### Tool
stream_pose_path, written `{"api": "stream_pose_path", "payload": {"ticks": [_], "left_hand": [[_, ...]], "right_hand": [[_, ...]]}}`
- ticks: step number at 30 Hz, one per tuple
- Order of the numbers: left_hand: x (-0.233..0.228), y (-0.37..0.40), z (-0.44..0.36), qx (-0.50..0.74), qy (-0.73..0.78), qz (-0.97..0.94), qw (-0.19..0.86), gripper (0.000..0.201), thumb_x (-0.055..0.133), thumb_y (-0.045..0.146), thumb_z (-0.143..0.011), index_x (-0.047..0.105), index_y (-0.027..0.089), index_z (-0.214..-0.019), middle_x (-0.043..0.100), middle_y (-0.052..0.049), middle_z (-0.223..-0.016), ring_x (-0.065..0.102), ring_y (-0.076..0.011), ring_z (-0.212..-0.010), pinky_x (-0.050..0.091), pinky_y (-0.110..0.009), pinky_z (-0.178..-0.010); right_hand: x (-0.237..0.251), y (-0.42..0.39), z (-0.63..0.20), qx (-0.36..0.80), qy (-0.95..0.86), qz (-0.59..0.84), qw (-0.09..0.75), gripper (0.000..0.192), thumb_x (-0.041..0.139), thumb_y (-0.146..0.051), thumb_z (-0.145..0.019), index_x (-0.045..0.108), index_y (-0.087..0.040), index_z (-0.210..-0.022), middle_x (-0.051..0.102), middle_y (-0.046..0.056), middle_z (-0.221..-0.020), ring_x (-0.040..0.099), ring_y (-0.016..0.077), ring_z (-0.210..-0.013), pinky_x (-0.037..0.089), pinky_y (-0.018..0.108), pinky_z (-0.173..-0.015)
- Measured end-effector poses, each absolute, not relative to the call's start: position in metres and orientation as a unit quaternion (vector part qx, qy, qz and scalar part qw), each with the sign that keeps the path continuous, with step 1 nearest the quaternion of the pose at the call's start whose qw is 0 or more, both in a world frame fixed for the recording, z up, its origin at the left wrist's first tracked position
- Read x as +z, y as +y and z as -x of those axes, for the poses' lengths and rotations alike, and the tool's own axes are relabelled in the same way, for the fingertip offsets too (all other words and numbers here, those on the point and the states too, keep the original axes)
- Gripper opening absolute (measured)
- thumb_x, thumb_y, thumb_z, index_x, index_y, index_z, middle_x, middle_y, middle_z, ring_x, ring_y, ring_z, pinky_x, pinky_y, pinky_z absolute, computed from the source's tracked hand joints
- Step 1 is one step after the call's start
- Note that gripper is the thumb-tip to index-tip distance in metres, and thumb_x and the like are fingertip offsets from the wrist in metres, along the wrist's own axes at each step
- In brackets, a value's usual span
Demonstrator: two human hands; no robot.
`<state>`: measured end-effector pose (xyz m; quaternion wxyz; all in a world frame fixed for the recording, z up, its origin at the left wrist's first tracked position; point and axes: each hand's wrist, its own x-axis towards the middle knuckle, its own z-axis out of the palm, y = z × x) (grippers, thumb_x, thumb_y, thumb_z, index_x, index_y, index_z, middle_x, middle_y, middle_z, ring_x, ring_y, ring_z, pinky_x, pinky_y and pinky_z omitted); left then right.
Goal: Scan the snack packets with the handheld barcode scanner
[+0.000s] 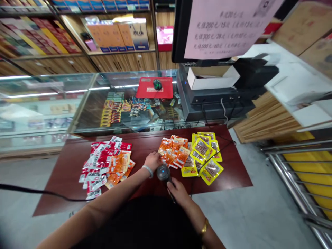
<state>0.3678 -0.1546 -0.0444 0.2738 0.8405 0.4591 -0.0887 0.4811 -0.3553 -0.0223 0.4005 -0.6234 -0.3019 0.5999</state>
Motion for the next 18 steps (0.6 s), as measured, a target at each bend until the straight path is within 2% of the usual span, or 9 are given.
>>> {"api": "stream_pose_path", "payload": {"ticks": [4,8,12,15,18], "left_hand": [[-0.040,-0.160,-0.377,-0.123,0.467,-0.842,0.239,0.045,0.076,0.043,-0.072,0.061,0.018,-0.107,0.064,-0.013,-0.114,0.058,-0.0273,-0.110,0.045,-0.035,-0.090],[-0.041,-0.163,-0.366,-0.122,0.491,-0.802,0.317,0.034,0.069,0.033,-0.080,0.055,0.020,-0.108,0.069,-0.007,-0.096,0.065,-0.0208,-0.091,0.045,-0.030,-0.080],[-0.044,-0.164,-0.336,-0.022,0.549,-0.724,0.418,0.025,0.069,0.027,-0.078,0.053,0.023,-0.097,0.067,0.002,-0.080,0.063,-0.0150,-0.074,0.043,-0.025,-0.069],[-0.044,-0.165,-0.305,0.051,0.577,-0.667,0.468,0.026,0.072,0.025,-0.073,0.050,0.023,-0.087,0.062,0.006,-0.070,0.059,-0.0129,-0.066,0.042,-0.024,-0.065],[-0.044,-0.167,-0.271,0.089,0.582,-0.634,0.502,0.029,0.073,0.023,-0.068,0.048,0.022,-0.082,0.055,0.008,-0.063,0.054,-0.0111,-0.061,0.040,-0.022,-0.061]], "right_hand": [[-0.023,-0.362,-0.487,0.616,-0.263,0.618,0.411,0.066,0.052,-0.076,-0.081,0.061,-0.017,-0.108,0.052,-0.004,-0.058,0.047,0.0121,-0.049,0.034,0.022,-0.045],[-0.013,-0.355,-0.487,0.620,-0.250,0.607,0.429,0.066,0.054,-0.078,-0.079,0.060,-0.018,-0.105,0.050,-0.006,-0.055,0.042,0.0106,-0.046,0.030,0.021,-0.043],[-0.002,-0.341,-0.486,0.637,-0.241,0.588,0.435,0.063,0.054,-0.078,-0.078,0.056,-0.020,-0.100,0.046,-0.008,-0.052,0.038,0.0091,-0.042,0.026,0.020,-0.040],[0.004,-0.325,-0.481,0.650,-0.259,0.581,0.416,0.060,0.053,-0.079,-0.078,0.054,-0.021,-0.093,0.047,-0.008,-0.053,0.036,0.0079,-0.038,0.027,0.020,-0.038],[0.006,-0.306,-0.468,0.659,-0.265,0.577,0.403,0.061,0.055,-0.080,-0.076,0.056,-0.021,-0.094,0.046,-0.008,-0.054,0.037,0.0088,-0.039,0.028,0.020,-0.038]]}}
